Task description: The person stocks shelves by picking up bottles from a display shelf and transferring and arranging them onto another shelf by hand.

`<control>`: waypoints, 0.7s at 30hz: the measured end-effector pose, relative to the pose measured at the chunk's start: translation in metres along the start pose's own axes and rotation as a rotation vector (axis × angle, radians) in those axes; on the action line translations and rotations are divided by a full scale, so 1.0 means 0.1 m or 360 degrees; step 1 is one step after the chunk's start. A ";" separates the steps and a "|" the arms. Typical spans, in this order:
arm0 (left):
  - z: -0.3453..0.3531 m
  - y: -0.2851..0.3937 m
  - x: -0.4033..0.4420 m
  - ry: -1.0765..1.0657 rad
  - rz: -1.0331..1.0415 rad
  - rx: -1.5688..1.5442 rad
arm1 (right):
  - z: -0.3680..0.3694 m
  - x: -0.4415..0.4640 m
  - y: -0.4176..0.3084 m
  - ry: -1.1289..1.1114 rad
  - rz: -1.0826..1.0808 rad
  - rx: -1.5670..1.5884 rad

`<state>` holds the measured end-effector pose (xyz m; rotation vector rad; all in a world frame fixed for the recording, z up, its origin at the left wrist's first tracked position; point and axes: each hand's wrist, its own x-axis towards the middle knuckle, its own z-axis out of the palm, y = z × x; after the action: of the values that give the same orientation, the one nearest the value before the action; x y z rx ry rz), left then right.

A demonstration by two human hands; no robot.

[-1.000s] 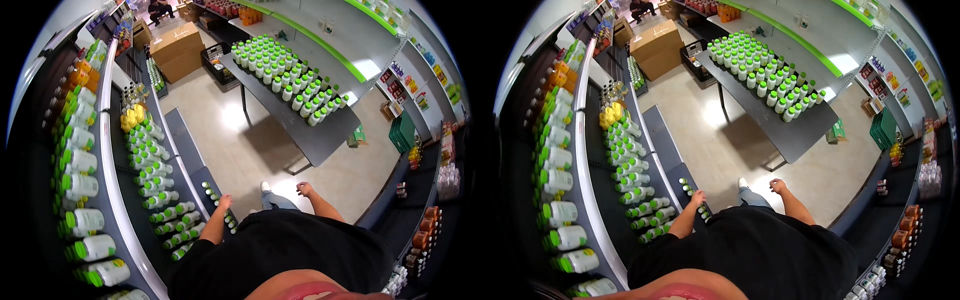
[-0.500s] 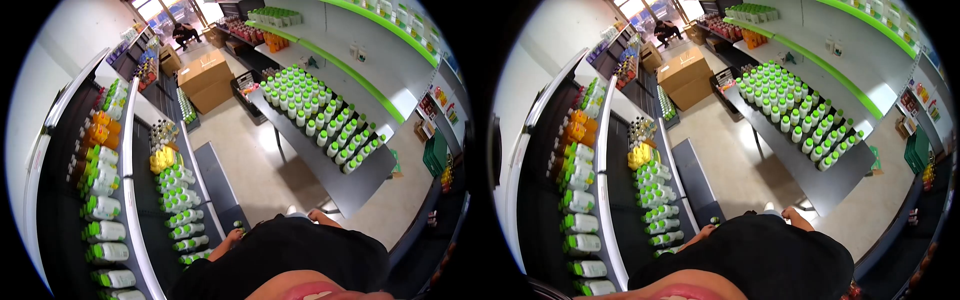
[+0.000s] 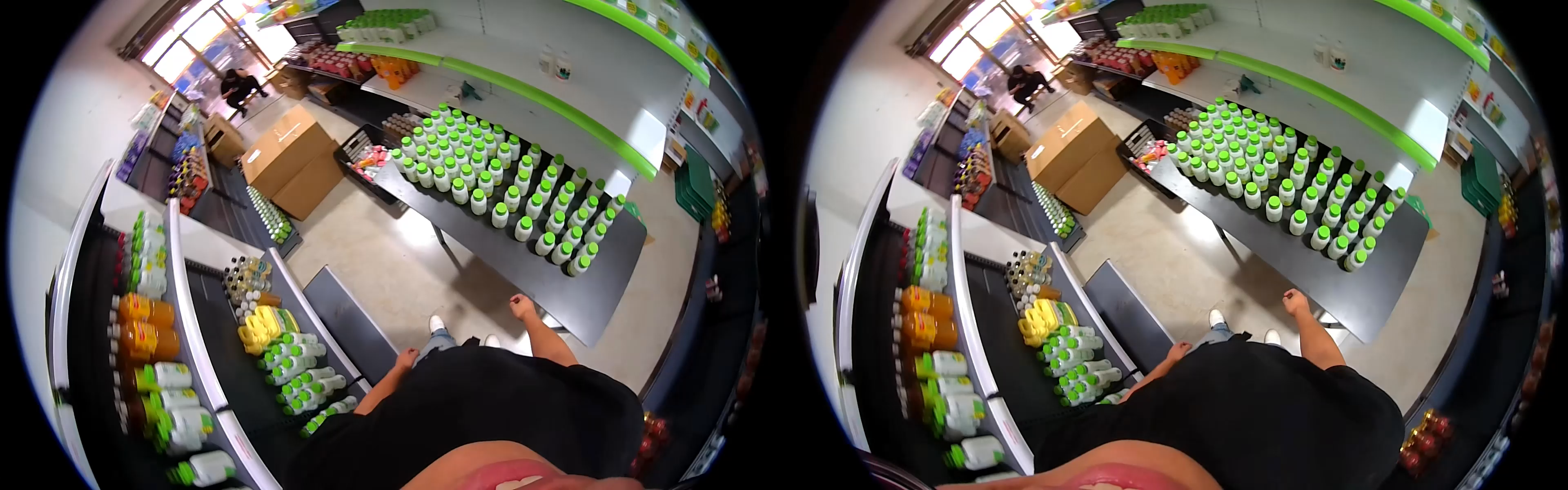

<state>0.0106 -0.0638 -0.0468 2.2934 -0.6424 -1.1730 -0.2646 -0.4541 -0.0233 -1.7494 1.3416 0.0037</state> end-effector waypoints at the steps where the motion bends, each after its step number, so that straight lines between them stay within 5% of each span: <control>1: -0.19 0.10 0.10 -0.0066 0.0017 0.0074 | 0.06 -0.08 0.05 0.0010 0.0060 -0.0088; 3: -0.54 0.29 0.29 -0.0229 -0.0308 -0.0442 | 0.24 -0.20 0.38 0.0036 0.0190 -0.0272; 7: -1.10 0.40 0.90 -0.0373 -0.0243 -0.0200 | 0.21 -0.59 0.47 -0.0547 0.0675 0.0170; 11: -1.40 0.54 1.52 -0.0547 -0.0086 0.0124 | 0.54 -0.90 0.86 0.0169 0.0729 0.0468; 17: -1.48 1.38 2.01 -0.0789 -0.0057 0.0460 | 0.87 -1.25 0.37 -0.0016 0.1108 0.0748; 18: -1.43 1.40 2.08 -0.0825 0.0048 0.0336 | 1.28 -1.06 0.76 0.0010 0.1126 0.0979; 19: -1.35 1.46 2.31 -0.0855 0.0177 0.0212 | 1.26 -0.96 0.75 -0.0257 0.0843 0.0523; 21: -1.22 1.71 2.55 -0.0920 0.0363 0.0117 | 1.41 -0.96 0.74 -0.0083 0.0838 0.0893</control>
<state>0.2133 -0.3245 -0.0348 1.8598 -1.1341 -1.7256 -0.2927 -0.2903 -0.1064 -0.9015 1.5456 -0.0303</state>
